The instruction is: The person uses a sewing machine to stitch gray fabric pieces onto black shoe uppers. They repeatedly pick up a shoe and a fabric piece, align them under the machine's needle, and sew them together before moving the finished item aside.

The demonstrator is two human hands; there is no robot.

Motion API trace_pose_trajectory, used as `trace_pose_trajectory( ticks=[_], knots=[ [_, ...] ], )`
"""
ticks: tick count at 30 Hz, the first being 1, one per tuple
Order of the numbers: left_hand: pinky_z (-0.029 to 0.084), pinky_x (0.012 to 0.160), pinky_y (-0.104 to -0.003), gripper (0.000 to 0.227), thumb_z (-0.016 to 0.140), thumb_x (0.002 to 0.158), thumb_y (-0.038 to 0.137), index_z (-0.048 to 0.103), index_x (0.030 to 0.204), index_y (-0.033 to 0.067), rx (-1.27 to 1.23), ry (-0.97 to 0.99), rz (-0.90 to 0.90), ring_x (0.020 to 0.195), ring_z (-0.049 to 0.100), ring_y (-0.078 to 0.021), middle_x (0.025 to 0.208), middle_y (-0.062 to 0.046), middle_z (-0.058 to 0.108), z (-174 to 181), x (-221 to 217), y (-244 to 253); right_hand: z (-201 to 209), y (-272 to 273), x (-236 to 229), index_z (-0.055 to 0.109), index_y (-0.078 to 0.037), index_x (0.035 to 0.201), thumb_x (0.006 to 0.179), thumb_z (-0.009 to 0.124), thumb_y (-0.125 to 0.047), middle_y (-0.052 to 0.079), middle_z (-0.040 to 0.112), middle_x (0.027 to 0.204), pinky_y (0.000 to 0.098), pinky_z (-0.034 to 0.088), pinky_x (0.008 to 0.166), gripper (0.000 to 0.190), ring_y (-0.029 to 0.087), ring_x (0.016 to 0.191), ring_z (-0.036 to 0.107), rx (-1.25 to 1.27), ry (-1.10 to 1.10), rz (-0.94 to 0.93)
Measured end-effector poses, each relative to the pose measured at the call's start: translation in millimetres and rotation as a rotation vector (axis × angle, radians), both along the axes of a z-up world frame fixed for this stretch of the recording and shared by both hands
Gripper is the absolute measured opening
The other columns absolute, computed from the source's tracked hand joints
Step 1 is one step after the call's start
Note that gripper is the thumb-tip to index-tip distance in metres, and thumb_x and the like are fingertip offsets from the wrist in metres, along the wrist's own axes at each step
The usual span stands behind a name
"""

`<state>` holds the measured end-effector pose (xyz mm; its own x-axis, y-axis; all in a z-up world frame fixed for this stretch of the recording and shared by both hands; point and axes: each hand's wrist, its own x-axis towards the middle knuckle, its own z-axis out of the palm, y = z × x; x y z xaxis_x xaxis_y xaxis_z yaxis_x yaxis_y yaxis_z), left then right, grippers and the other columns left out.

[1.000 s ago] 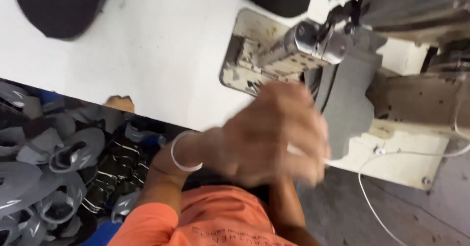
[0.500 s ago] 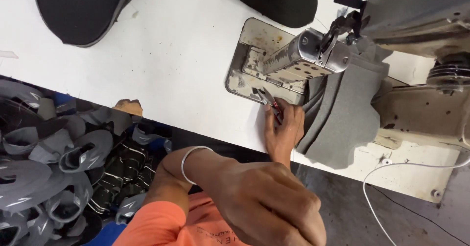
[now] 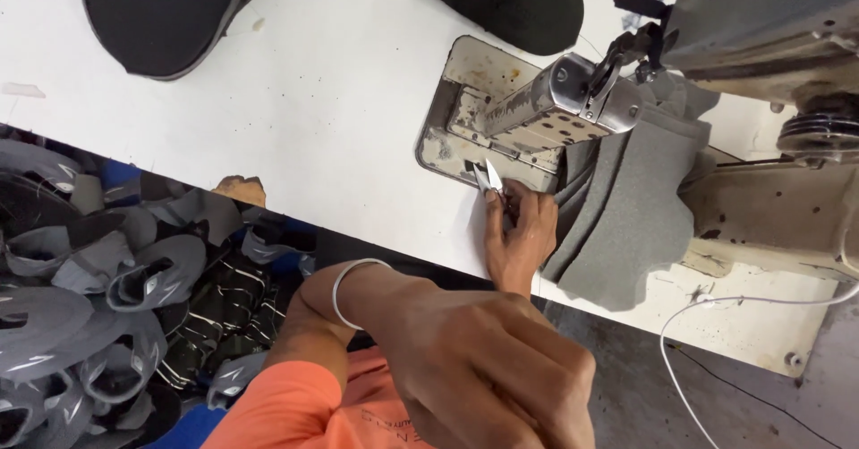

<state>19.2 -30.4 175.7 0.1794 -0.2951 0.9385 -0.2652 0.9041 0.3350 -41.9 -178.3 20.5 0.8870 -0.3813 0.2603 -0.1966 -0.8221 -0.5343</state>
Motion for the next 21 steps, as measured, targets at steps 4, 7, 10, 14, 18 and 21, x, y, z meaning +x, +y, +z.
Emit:
trace_pose_trajectory(
  ticks=[4, 7, 10, 14, 18, 21],
  knots=[
    [0.058, 0.078, -0.035, 0.022, 0.051, 0.118, 0.012, 0.065, 0.11, -0.003, 0.005, 0.029, 0.049, 0.096, 0.065, -0.0249, 0.118, -0.013, 0.063, 4.7, 2.4, 2.4, 1.7, 1.7, -1.2, 0.074, -0.005, 0.113, 0.096, 0.077, -0.025, 0.008, 0.057, 0.093, 0.0387, 0.046, 0.079, 0.027, 0.025, 0.087, 0.055, 0.007, 0.011, 0.002],
    [0.06, 0.082, -0.038, 0.022, 0.053, 0.115, 0.017, 0.067, 0.111, 0.0001, 0.006, 0.033, 0.077, 0.096, 0.064, -0.0249, 0.116, -0.01, 0.063, 1.5, -1.9, -6.8, 1.9, 0.3, -0.6, 0.073, -0.005, 0.113, 0.096, 0.077, -0.026, 0.008, 0.057, 0.093, 0.038, 0.047, 0.078, 0.028, 0.025, 0.086, 0.055, 0.028, 0.015, -0.018],
    [0.056, 0.065, -0.031, 0.01, 0.064, 0.103, 0.009, 0.072, 0.1, 0.0036, -0.168, 0.276, 0.155, 0.08, 0.063, -0.017, 0.096, -0.008, 0.064, -12.5, 0.6, -21.4, -0.1, -4.0, 0.1, 0.072, -0.005, 0.114, 0.096, 0.076, -0.026, 0.009, 0.058, 0.096, 0.0377, 0.048, 0.077, 0.028, 0.025, 0.088, 0.057, 0.033, 0.025, 0.013],
    [0.055, 0.087, -0.03, 0.008, 0.06, 0.111, 0.012, 0.065, 0.116, 0.0112, 0.253, 0.135, 0.729, 0.099, 0.065, -0.0153, 0.112, -0.003, 0.066, -45.9, 61.2, -37.3, -6.9, -6.7, -5.9, 0.068, -0.003, 0.106, 0.093, 0.076, -0.021, 0.012, 0.057, 0.096, 0.0403, 0.048, 0.077, 0.024, 0.028, 0.09, 0.057, -0.014, 0.025, 0.041],
    [0.056, 0.085, -0.03, 0.005, 0.067, 0.11, 0.011, 0.068, 0.114, 0.009, 0.364, 0.146, 1.129, 0.1, 0.067, -0.015, 0.112, -0.001, 0.07, -55.9, 84.9, -56.9, -4.9, -3.7, -1.6, 0.067, -0.001, 0.102, 0.091, 0.077, -0.016, 0.012, 0.057, 0.092, 0.0424, 0.047, 0.077, 0.022, 0.03, 0.088, 0.056, -0.047, -0.033, 0.043],
    [0.058, 0.083, -0.026, 0.006, 0.066, 0.111, 0.011, 0.067, 0.116, 0.0079, 0.364, 0.175, 1.126, 0.1, 0.067, -0.0143, 0.112, -0.001, 0.069, -60.0, 88.3, -67.1, -4.9, -2.7, -1.6, 0.069, -0.001, 0.107, 0.091, 0.075, -0.015, 0.011, 0.058, 0.093, 0.0411, 0.048, 0.077, 0.022, 0.028, 0.087, 0.057, -0.006, -0.05, 0.037]
  ],
)
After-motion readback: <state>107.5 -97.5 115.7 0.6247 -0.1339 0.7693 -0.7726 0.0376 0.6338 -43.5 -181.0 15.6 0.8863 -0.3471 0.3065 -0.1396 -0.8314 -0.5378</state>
